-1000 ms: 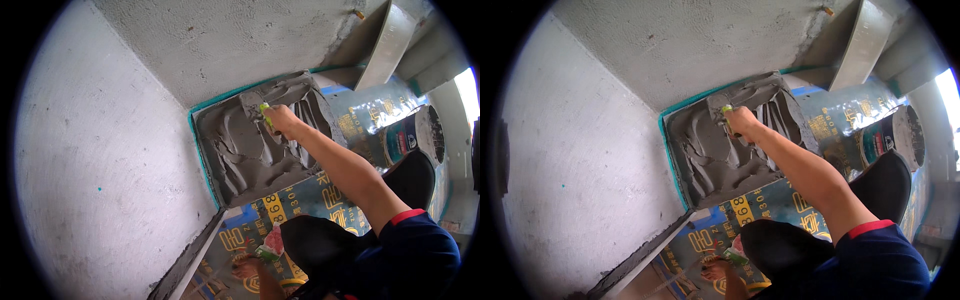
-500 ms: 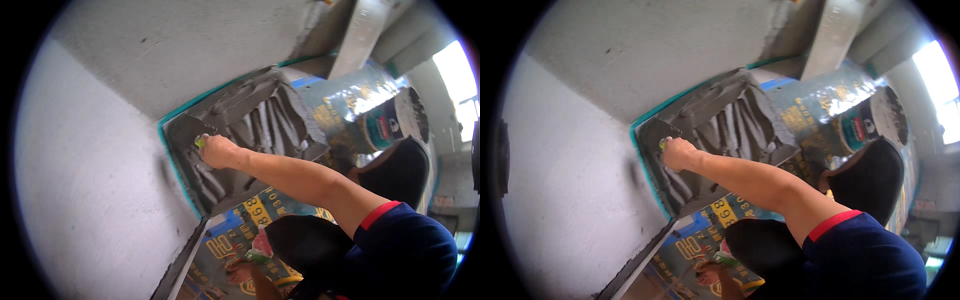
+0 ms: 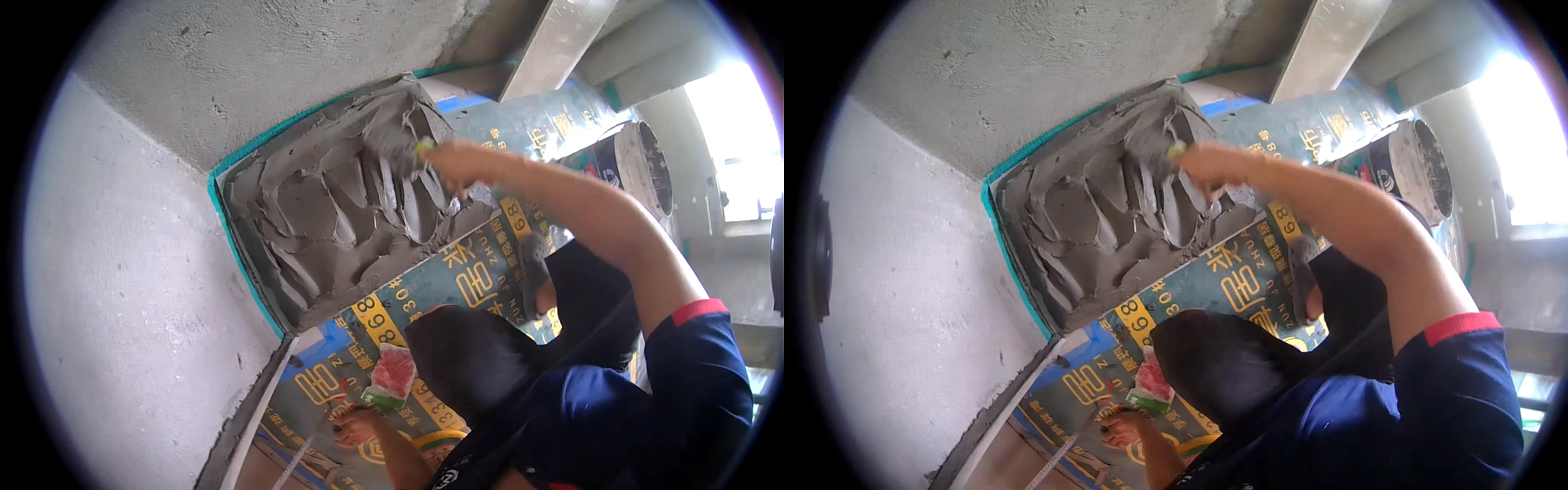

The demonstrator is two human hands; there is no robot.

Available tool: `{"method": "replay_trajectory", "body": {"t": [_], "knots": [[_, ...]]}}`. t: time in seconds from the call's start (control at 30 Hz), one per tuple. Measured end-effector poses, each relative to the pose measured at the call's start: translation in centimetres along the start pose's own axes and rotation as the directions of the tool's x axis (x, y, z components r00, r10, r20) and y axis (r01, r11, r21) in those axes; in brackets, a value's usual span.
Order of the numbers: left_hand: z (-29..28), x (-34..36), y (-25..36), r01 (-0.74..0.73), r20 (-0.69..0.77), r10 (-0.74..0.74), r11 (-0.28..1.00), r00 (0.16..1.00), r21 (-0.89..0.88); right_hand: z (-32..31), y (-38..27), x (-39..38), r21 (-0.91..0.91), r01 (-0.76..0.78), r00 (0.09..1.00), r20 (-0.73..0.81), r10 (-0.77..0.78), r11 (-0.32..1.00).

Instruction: The person applies mortar to the back of a tile with a trowel, presses the tile onto a wall corner, and checks its alignment with a square tool before mixing more mortar in a bucket with a power mixer.

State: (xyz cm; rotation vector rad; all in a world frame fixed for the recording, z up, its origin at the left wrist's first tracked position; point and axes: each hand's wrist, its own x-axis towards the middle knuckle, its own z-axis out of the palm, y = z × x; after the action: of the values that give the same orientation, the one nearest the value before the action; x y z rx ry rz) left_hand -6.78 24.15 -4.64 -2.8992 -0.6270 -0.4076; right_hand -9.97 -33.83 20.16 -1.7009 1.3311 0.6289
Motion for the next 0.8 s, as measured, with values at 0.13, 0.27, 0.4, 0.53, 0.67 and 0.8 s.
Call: {"method": "replay_trajectory", "body": {"t": [0.13,0.27,0.4,0.53,0.67,0.8], "knots": [[-0.4,-0.6,0.3,0.05,0.005,-0.05,0.999,0.999,-0.013,4.8,1.4,-7.3,-0.485,0.38,0.922,0.269,-0.279,0.787],[0.4,-0.2,-0.4,0.002,-0.016,-0.001,1.0,1.0,0.005,2.0,3.3,-8.0,-0.675,0.345,0.886,0.005,-0.464,0.652],[-1.5,-0.3,0.5,-0.025,-0.035,0.023,0.997,0.999,-0.068,-1.1,2.3,-9.7,-0.397,0.065,0.983,0.183,0.01,0.915],[-2.3,-0.5,1.0,-0.134,-0.204,0.116,0.988,0.972,-0.077,-5.3,5.2,-9.8,-0.755,0.173,0.985,0.138,-0.105,0.632],[-0.7,-0.4,0.0,-0.068,-0.087,0.062,0.995,0.994,-0.066,-11.0,8.1,-8.7,-0.888,0.149,0.939,-0.011,-0.343,0.434],[0.5,-0.7,0.0,-0.079,-0.186,0.073,0.996,0.98,-0.029,-11.3,17.0,-6.8,-0.524,0.269,0.919,-0.113,-0.378,0.808]]}}
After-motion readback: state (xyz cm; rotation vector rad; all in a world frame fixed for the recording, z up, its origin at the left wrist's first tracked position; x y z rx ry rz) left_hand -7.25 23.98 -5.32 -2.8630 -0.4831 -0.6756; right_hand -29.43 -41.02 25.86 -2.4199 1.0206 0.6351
